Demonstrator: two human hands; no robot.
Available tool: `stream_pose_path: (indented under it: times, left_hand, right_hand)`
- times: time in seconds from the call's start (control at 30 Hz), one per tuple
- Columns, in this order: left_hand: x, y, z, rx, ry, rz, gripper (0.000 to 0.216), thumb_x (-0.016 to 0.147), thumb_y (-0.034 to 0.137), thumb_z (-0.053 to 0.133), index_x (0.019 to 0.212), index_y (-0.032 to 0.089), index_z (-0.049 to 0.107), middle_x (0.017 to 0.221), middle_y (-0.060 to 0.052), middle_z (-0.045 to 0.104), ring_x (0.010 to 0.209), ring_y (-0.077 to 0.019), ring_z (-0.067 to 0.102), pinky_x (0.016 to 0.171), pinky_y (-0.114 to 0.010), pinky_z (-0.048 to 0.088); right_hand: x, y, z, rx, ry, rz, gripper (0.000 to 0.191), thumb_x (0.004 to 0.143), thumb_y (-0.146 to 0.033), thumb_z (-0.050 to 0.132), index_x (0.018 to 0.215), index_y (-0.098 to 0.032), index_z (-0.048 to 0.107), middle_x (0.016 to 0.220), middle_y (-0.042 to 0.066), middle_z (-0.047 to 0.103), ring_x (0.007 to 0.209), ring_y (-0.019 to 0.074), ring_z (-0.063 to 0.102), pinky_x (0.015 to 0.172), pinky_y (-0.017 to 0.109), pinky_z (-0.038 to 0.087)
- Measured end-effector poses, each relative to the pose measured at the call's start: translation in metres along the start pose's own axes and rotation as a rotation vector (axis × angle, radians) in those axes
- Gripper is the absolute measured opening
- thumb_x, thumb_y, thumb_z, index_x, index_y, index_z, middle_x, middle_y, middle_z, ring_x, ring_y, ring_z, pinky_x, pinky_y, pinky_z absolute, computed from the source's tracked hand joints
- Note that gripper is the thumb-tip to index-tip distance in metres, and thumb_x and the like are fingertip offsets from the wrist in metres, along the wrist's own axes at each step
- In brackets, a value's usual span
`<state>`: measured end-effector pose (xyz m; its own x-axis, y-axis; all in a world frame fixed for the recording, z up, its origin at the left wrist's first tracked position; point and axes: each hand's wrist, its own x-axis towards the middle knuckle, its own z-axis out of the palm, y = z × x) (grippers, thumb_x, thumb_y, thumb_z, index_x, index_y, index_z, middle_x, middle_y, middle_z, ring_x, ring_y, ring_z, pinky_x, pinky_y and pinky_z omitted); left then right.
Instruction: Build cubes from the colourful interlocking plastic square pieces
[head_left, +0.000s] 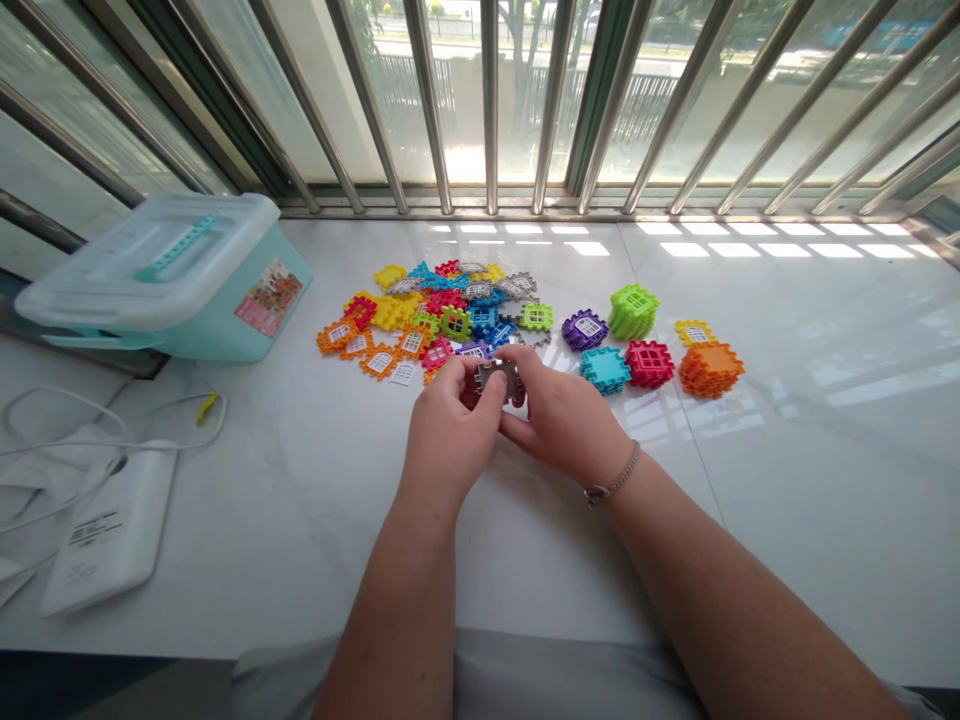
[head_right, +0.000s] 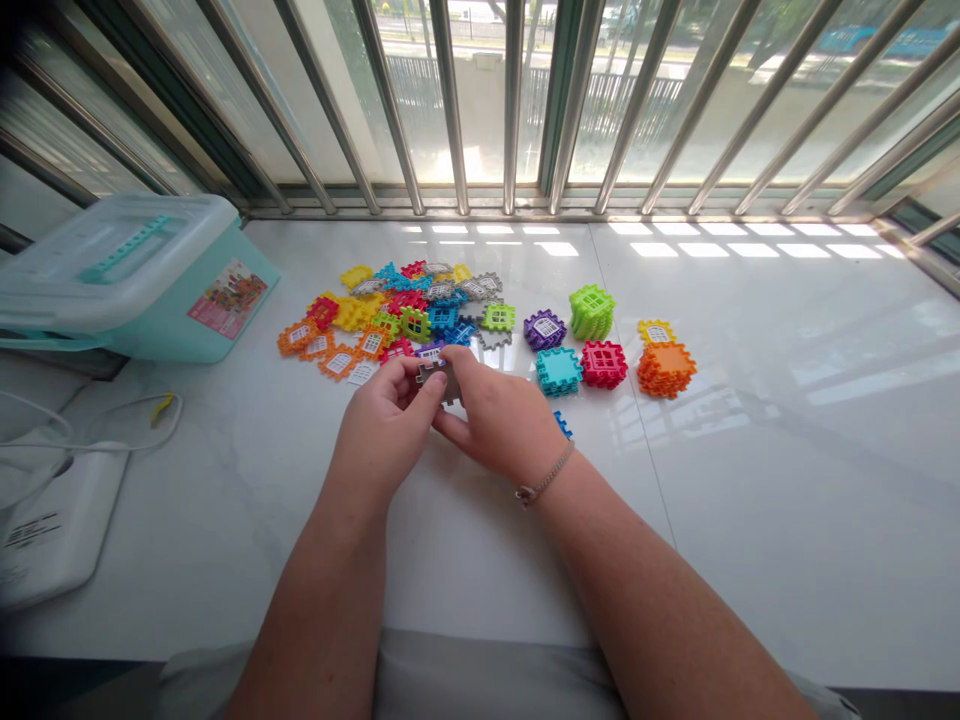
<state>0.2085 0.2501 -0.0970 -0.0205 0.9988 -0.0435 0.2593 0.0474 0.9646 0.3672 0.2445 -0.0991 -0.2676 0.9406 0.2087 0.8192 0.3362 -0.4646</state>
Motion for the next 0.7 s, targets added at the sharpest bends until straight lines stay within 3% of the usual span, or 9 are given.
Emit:
stream_pose_path:
  times: [0.7]
  left_hand:
    - [0.0015, -0.0032, 0.0002, 0.004, -0.004, 0.006, 0.018, 0.095, 0.039, 0.071, 0.106, 0.025, 0.071, 0.098, -0.004, 0.080, 0.089, -0.0221, 0.076, 0.082, -0.032, 0.059]
  right_hand:
    - [0.0003, 0.0004, 0.0003, -0.012, 0.002, 0.005, 0.052, 0.100, -0.043, 0.063, 0.146, -0.023, 0.050, 0.097, 0.004, 0.080, 0.077, 0.0235, 0.075, 0.063, 0.027, 0.039]
